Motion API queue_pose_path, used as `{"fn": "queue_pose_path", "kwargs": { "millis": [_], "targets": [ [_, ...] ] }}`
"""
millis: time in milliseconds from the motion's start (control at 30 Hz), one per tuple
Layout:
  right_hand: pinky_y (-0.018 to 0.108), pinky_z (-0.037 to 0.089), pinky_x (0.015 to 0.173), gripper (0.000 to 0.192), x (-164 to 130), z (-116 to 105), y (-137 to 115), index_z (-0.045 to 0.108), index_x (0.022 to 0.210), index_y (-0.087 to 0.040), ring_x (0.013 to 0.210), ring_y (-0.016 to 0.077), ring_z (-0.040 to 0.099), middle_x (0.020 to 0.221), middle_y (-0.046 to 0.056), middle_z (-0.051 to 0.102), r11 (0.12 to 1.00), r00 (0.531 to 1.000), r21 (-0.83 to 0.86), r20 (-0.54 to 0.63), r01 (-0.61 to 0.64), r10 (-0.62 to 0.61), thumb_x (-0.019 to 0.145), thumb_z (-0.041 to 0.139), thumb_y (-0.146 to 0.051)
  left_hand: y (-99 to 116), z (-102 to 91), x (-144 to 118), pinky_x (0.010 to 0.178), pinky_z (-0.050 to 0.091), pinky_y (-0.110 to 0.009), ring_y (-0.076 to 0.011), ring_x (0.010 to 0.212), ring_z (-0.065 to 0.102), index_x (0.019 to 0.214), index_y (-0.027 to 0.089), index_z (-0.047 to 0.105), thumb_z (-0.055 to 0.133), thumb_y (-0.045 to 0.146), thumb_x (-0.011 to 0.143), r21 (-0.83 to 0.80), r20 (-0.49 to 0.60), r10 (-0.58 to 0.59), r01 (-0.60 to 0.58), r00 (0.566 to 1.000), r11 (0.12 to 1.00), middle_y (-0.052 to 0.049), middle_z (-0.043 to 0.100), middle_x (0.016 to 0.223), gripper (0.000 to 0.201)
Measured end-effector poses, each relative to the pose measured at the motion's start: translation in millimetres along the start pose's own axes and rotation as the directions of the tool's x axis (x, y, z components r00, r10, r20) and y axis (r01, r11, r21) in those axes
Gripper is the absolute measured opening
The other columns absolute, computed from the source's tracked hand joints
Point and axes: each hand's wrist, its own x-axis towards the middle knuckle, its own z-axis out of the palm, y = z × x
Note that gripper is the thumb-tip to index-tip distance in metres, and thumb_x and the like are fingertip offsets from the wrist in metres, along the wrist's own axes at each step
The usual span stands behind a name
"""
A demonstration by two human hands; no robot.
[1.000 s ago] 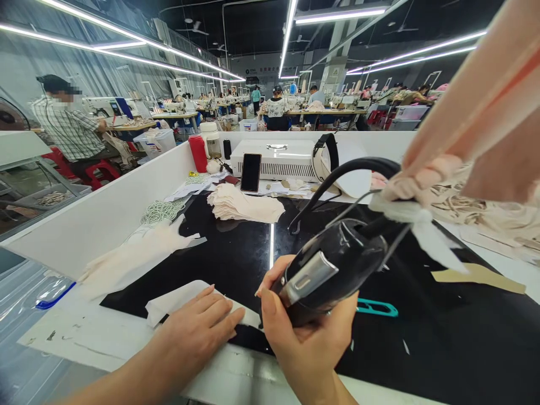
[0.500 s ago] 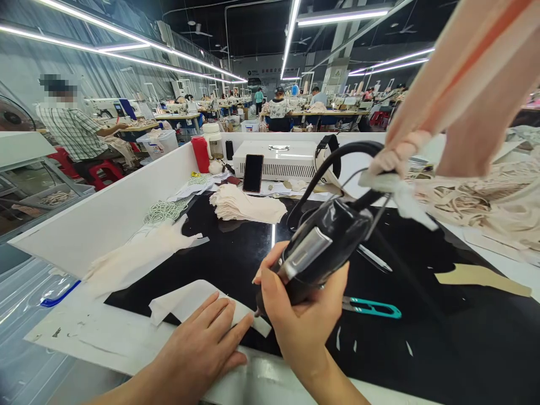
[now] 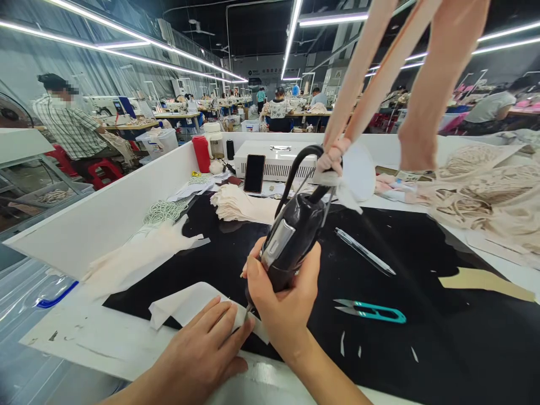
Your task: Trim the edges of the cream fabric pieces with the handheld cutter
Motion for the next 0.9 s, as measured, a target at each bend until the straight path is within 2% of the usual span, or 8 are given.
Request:
{"fn": "queue_pose_path", "kwargs": {
  "millis": [200,433,567,733,900],
  "targets": [
    [0.03,0.061,0.059,0.031,1.5,6.0,4.5,0.049,0.105,-0.03,0.061,0.0124,0.066,0.087,-0.007,0.068,0.998,1.0,0.05,-0.001,-0.028,0.028,0.09,0.074,-0.02,0.4,0.7,0.9,0.107,0.053,-0.046,-0.0291,0.107,0.07,0.13,0.013,0.063,0.066,0.053,0.103,-0.021,-0.02,-0.021,0.02,1.0,1.0,-0.012,0.072,0.111,0.049],
    [0.028,0.06,0.057,0.027,-0.7,9.5,5.1,0.05,0.105,-0.029,0.06,0.0109,0.066,0.088,-0.007,0.069,0.999,0.999,0.023,0.014,-0.029,0.029,0.093,0.071,-0.016,-4.4,-2.9,-1.2,0.106,0.057,-0.047,-0.0289,0.108,0.071,0.13,0.015,0.063,0.066,0.048,0.104,-0.102,-0.009,-0.02,0.019,1.0,0.995,-0.011,0.072,0.114,0.043],
    [0.028,0.061,0.058,0.031,-4.7,9.0,0.3,0.05,0.106,-0.03,0.059,0.0108,0.065,0.085,-0.008,0.069,0.999,0.999,0.042,-0.005,-0.033,0.033,0.091,0.073,-0.015,-13.1,-18.5,-1.6,0.108,0.057,-0.046,-0.0263,0.113,0.071,0.13,0.015,0.063,0.047,0.038,0.114,-0.203,-0.012,0.012,-0.014,1.0,0.979,-0.011,0.072,0.116,0.032],
    [0.029,0.062,0.059,0.037,-11.1,7.0,-7.3,0.052,0.111,-0.029,0.059,0.0122,0.067,0.086,-0.005,0.072,0.997,0.999,0.068,-0.035,-0.022,0.024,0.088,0.078,-0.016,-14.8,-38.6,-2.2,0.093,0.065,-0.035,-0.0241,0.107,0.071,0.132,0.014,0.062,0.042,0.035,0.115,-0.334,0.078,-0.06,0.083,0.995,0.939,-0.014,0.07,0.12,0.034],
    [0.028,0.06,0.054,0.04,-14.5,8.0,-10.5,0.053,0.115,-0.028,0.056,0.0123,0.068,0.085,-0.004,0.074,0.995,0.998,0.093,-0.047,-0.031,0.035,0.09,0.084,-0.028,-8.7,-35.9,-3.5,0.088,0.067,-0.039,-0.0271,0.104,0.072,0.128,0.013,0.065,0.045,0.034,0.113,-0.304,0.072,-0.098,0.116,0.993,0.946,-0.016,0.069,0.119,0.032]
  ]
}}
